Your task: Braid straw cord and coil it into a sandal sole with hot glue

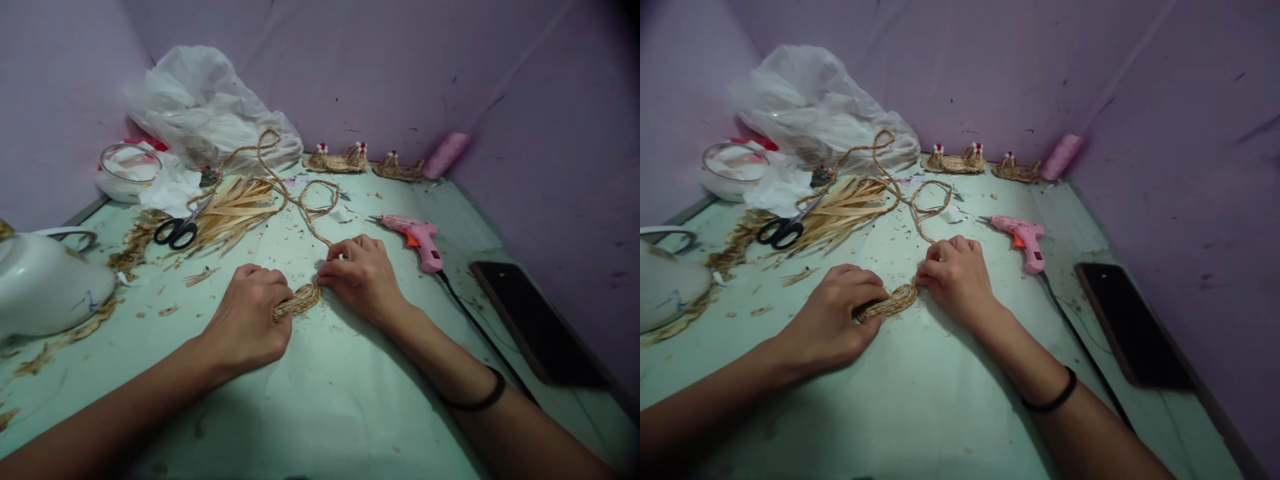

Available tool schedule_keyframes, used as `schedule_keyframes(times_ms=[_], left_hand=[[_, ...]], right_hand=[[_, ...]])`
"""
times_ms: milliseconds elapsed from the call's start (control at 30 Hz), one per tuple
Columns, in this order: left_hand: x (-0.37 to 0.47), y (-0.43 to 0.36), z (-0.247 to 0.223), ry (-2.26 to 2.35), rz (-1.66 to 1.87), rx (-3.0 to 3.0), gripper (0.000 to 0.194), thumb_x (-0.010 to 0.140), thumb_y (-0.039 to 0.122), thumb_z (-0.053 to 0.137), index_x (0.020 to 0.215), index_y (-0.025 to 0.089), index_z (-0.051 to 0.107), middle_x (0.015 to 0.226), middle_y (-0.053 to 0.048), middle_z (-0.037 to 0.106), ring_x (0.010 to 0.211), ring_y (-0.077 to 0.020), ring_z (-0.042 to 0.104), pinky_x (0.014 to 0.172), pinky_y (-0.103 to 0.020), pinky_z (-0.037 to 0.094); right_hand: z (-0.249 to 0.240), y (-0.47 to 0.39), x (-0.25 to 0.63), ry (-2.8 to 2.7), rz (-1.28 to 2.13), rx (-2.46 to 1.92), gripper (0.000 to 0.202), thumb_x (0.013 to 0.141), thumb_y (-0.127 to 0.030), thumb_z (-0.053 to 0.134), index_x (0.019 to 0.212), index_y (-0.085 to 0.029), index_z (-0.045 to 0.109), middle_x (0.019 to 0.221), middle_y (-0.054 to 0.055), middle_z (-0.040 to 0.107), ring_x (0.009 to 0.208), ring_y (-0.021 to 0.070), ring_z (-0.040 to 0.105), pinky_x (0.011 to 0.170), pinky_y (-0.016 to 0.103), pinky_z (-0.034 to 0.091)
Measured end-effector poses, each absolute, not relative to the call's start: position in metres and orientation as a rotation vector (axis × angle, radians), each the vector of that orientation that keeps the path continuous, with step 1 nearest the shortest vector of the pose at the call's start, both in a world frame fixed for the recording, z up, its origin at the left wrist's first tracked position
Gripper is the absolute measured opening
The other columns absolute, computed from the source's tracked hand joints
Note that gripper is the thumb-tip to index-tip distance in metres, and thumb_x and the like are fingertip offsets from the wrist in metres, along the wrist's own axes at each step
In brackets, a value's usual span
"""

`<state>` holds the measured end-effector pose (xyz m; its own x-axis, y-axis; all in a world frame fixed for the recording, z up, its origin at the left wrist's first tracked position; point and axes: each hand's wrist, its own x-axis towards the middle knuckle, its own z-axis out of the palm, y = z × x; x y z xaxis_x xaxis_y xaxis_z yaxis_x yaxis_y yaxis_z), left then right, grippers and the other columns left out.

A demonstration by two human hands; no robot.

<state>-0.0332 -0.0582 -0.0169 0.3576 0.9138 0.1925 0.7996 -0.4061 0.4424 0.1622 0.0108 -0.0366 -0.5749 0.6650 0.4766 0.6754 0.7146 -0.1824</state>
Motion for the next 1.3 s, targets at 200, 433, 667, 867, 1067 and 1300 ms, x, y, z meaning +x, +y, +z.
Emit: schedule_keyframes(times_ms=[200, 433, 667, 867, 1067, 1300], left_hand=[[-0.033, -0.056, -0.018, 1.511, 0.591, 2.361, 0.015, 0.064, 0.012, 0.056, 0.071, 0.014, 0.068, 0.074, -0.003, 0.064, 0.073, -0.0179, 0.058, 0.087, -0.043, 0.038], [-0.035, -0.054, -0.015, 1.463, 0.578, 2.383, 0.018, 0.063, 0.01, 0.052, 0.07, 0.016, 0.067, 0.073, -0.003, 0.065, 0.073, -0.0184, 0.058, 0.084, -0.042, 0.039], [-0.026, -0.054, -0.005, 1.347, 0.532, 2.466, 0.02, 0.064, 0.012, 0.052, 0.076, 0.018, 0.068, 0.076, -0.003, 0.064, 0.073, -0.0172, 0.058, 0.095, -0.046, 0.031], [0.003, -0.049, -0.007, 1.212, 0.518, 2.533, 0.018, 0.065, 0.015, 0.053, 0.077, 0.016, 0.067, 0.079, -0.006, 0.063, 0.077, -0.0196, 0.057, 0.096, -0.047, 0.03], [0.011, -0.046, -0.014, 1.193, 0.506, 2.532, 0.02, 0.065, 0.012, 0.052, 0.077, 0.017, 0.067, 0.079, -0.006, 0.062, 0.075, -0.0192, 0.054, 0.091, -0.046, 0.032], [0.012, -0.045, -0.011, 1.212, 0.441, 2.508, 0.021, 0.064, 0.01, 0.051, 0.074, 0.018, 0.067, 0.076, -0.005, 0.061, 0.073, -0.0186, 0.054, 0.087, -0.044, 0.034]], right_hand=[[-0.028, 0.009, 0.156, -2.351, -0.03, -1.231, 0.023, 0.068, -0.031, 0.077, 0.085, -0.019, 0.068, 0.09, 0.007, 0.06, 0.086, 0.0229, 0.052, 0.069, 0.034, 0.03], [-0.029, 0.003, 0.154, -2.391, 0.003, -1.202, 0.003, 0.073, -0.026, 0.073, 0.07, -0.025, 0.073, 0.089, 0.005, 0.062, 0.084, 0.0226, 0.052, 0.07, 0.036, 0.03], [-0.03, -0.014, 0.176, -2.424, 0.266, -1.014, 0.036, 0.069, 0.002, 0.051, 0.087, -0.021, 0.071, 0.084, 0.005, 0.057, 0.081, 0.0196, 0.051, 0.074, 0.036, 0.035], [-0.019, -0.028, 0.207, -2.469, 0.169, -1.023, 0.04, 0.064, 0.001, 0.043, 0.088, -0.017, 0.07, 0.082, 0.008, 0.058, 0.077, 0.0216, 0.048, 0.071, 0.039, 0.035], [-0.021, -0.028, 0.214, -2.451, 0.335, -1.036, 0.028, 0.073, -0.008, 0.045, 0.083, -0.016, 0.07, 0.081, 0.007, 0.057, 0.078, 0.0213, 0.05, 0.074, 0.04, 0.038], [-0.031, -0.025, 0.219, -2.292, 0.617, -1.106, 0.02, 0.082, -0.014, 0.051, 0.088, -0.017, 0.069, 0.082, 0.006, 0.065, 0.08, 0.0192, 0.057, 0.076, 0.038, 0.042]])
